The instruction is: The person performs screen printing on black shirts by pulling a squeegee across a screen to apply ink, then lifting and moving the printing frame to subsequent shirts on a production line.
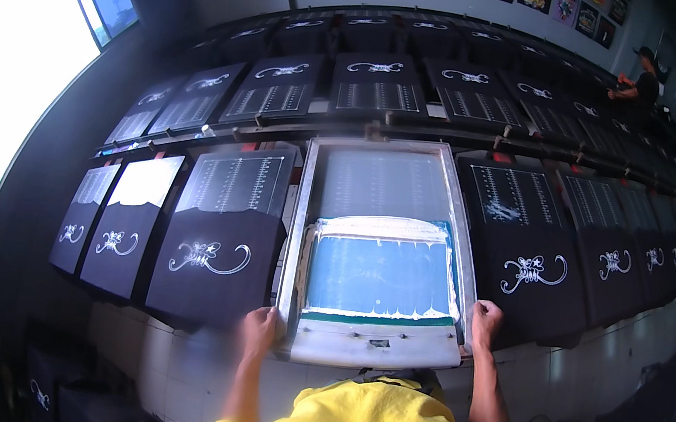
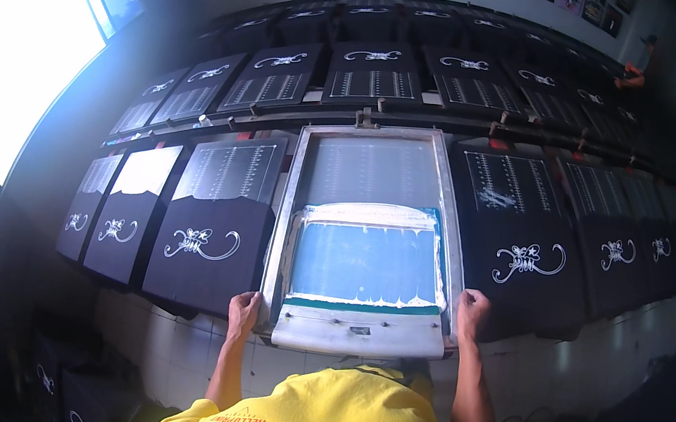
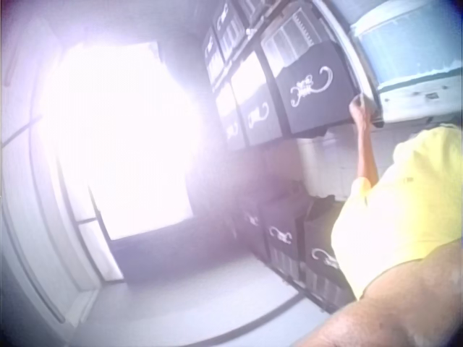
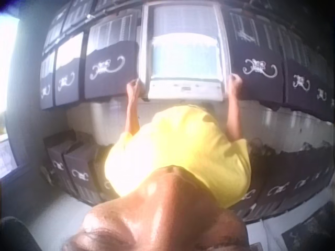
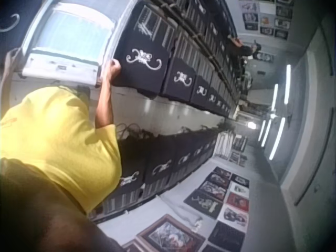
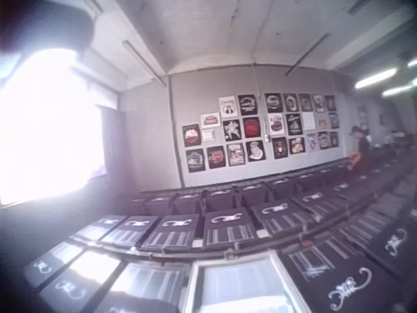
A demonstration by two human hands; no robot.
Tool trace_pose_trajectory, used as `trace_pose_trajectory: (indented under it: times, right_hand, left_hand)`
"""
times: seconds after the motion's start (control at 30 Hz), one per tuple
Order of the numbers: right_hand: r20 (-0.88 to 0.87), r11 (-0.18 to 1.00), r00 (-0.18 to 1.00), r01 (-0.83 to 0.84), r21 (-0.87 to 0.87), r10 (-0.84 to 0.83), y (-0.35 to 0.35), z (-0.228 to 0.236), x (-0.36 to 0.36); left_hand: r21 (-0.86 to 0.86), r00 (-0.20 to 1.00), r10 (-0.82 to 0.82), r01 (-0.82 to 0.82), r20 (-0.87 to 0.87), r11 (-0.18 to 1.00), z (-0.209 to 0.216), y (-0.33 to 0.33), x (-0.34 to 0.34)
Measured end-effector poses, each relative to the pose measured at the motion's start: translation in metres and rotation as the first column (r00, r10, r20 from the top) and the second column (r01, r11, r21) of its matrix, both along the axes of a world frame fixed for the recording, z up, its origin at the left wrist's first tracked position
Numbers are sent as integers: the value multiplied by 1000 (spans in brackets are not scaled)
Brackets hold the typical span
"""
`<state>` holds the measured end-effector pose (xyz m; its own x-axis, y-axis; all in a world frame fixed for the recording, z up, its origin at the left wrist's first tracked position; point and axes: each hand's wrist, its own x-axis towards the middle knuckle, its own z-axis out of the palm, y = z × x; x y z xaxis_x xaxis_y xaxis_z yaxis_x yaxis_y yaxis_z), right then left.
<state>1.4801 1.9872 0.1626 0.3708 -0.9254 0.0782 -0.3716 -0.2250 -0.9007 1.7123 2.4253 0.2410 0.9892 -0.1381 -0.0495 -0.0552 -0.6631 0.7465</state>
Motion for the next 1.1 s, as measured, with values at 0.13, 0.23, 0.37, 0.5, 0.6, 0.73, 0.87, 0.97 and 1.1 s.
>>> trace_pose_trajectory:
  times: [0.13,0.23,0.37,0.5,0.6,0.73,0.87,0.97,1.1]
  right_hand:
    - [-1,1000,1000,-18,8,18,2,1,5]
    - [-7,998,1000,22,-51,-23,9,1,8]
    - [-54,996,999,2,-87,-7,10,3,7]
    - [-186,979,981,-83,-185,48,6,-2,-1]
    - [-242,869,955,-263,-420,173,28,40,-17]
    - [-376,682,764,-641,-353,524,65,100,-49]
    - [-648,388,464,-881,-270,604,77,108,-61]
    - [-739,280,373,-926,-254,560,68,102,-53]
    - [-653,259,432,-901,-349,622,59,113,-32]
  left_hand:
    - [111,996,-72,66,43,992,-8,4,10]
    - [143,996,-84,78,41,987,-15,6,16]
    - [158,997,-68,61,41,986,-15,8,21]
    - [311,992,-104,76,74,947,12,3,16]
    - [248,956,-241,196,167,949,50,-3,-8]
    - [322,690,-704,637,169,701,70,0,-33]
    - [515,486,-874,754,-21,407,86,-7,-51]
    - [535,465,-884,758,-42,373,83,-16,-52]
    - [489,507,-862,748,16,450,82,-35,-37]
